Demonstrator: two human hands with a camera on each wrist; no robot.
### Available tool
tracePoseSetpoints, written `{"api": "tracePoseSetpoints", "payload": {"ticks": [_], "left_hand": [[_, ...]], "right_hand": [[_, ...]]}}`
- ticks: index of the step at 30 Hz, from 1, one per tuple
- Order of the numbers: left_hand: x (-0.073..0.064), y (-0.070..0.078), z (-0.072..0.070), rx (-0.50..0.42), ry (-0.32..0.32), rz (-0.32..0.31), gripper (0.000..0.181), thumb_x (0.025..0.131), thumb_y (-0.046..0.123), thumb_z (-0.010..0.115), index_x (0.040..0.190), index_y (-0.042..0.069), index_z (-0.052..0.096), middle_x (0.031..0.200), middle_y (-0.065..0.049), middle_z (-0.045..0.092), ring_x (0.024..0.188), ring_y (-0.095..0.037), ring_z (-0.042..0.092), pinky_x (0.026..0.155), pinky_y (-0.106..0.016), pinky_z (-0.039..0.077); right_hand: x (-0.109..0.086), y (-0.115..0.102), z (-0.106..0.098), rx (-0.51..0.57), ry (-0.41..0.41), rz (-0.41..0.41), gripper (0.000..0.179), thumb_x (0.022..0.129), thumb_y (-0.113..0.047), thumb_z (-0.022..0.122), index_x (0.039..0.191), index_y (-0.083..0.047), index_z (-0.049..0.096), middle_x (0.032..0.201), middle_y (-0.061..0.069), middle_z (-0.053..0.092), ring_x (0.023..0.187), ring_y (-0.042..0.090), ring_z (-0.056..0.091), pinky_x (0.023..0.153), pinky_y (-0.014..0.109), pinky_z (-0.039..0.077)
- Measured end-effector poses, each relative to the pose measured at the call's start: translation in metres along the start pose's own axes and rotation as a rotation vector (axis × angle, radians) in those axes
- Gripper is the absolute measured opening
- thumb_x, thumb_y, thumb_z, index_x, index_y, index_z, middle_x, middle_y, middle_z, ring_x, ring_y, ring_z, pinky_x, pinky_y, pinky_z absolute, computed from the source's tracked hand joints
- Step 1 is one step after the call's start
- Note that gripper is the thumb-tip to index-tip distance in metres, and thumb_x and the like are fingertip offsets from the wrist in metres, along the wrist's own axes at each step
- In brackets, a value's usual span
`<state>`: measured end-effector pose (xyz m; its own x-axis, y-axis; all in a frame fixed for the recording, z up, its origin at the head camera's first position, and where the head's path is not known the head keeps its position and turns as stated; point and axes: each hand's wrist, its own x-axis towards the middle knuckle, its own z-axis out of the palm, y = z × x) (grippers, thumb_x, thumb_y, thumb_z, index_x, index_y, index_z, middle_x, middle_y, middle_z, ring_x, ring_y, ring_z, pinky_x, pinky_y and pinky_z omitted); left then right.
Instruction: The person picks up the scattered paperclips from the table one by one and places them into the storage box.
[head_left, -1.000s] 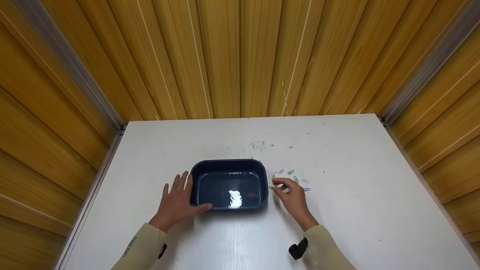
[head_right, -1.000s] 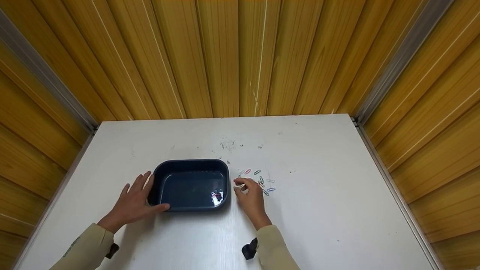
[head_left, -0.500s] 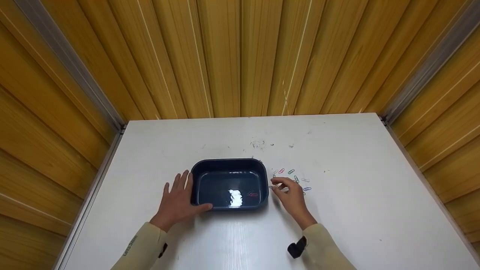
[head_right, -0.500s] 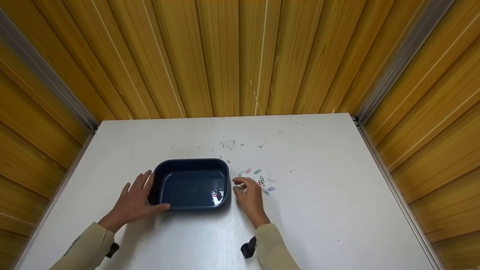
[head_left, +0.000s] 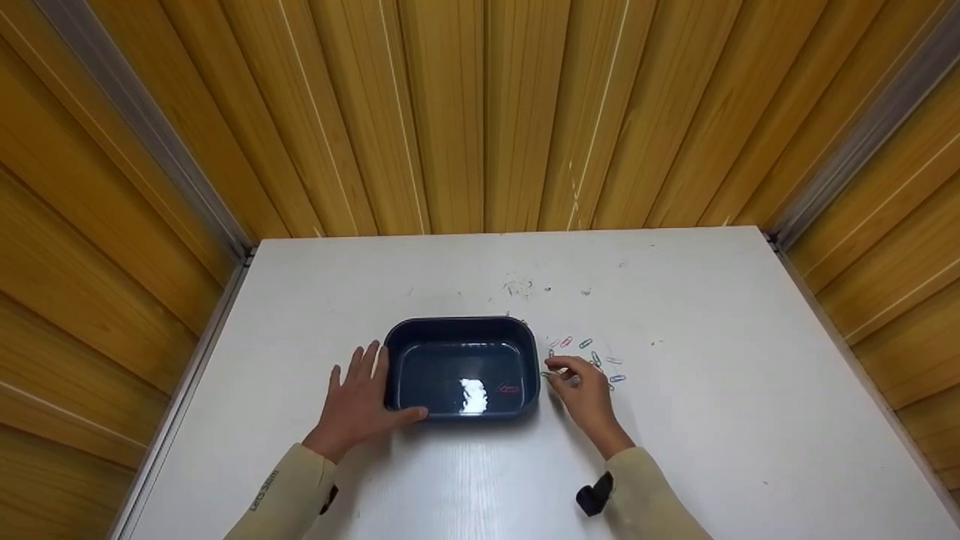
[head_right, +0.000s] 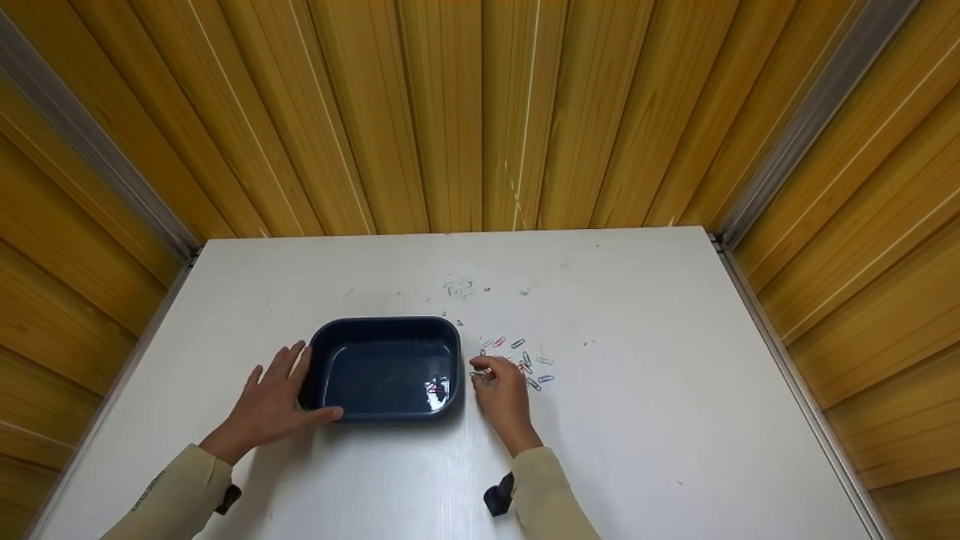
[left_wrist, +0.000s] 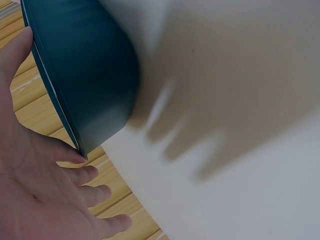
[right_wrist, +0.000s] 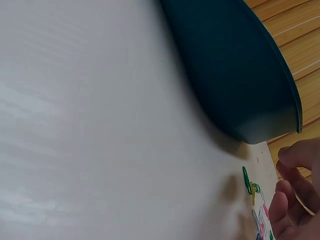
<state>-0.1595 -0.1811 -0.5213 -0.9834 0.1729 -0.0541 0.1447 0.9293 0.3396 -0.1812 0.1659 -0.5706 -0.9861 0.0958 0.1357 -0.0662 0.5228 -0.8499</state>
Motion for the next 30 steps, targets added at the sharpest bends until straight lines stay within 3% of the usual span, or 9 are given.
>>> {"api": "tracePoseSetpoints", "payload": {"ticks": [13,24,30], "left_hand": [[0.002,0.001,0.0,0.001,-0.027,-0.02,0.123,0.067,0.081,0.061,0.153,0.001,0.022,0.161,-0.017,0.02,0.149,-0.038,0.015,0.116,-0.065,0.012],[0.001,0.001,-0.001,0.013,-0.017,0.0,0.124,0.067,0.082,0.06,0.153,0.001,0.023,0.161,-0.017,0.019,0.15,-0.038,0.014,0.116,-0.064,0.011],[0.0,0.002,-0.002,0.023,-0.023,0.003,0.124,0.067,0.082,0.06,0.153,0.001,0.023,0.161,-0.017,0.018,0.15,-0.038,0.014,0.116,-0.064,0.011]], "right_hand": [[0.003,0.01,0.003,-0.024,0.029,-0.065,0.025,0.082,0.004,0.07,0.101,-0.01,0.074,0.098,0.004,0.074,0.082,0.014,0.062,0.073,0.022,0.049],[0.005,0.014,0.004,-0.059,0.033,-0.015,0.026,0.082,0.004,0.069,0.101,-0.012,0.075,0.098,0.003,0.075,0.083,0.013,0.06,0.074,0.024,0.047],[0.005,0.016,0.005,-0.057,0.031,-0.027,0.025,0.08,0.004,0.07,0.098,-0.012,0.075,0.095,0.002,0.073,0.083,0.013,0.06,0.074,0.024,0.047]]}}
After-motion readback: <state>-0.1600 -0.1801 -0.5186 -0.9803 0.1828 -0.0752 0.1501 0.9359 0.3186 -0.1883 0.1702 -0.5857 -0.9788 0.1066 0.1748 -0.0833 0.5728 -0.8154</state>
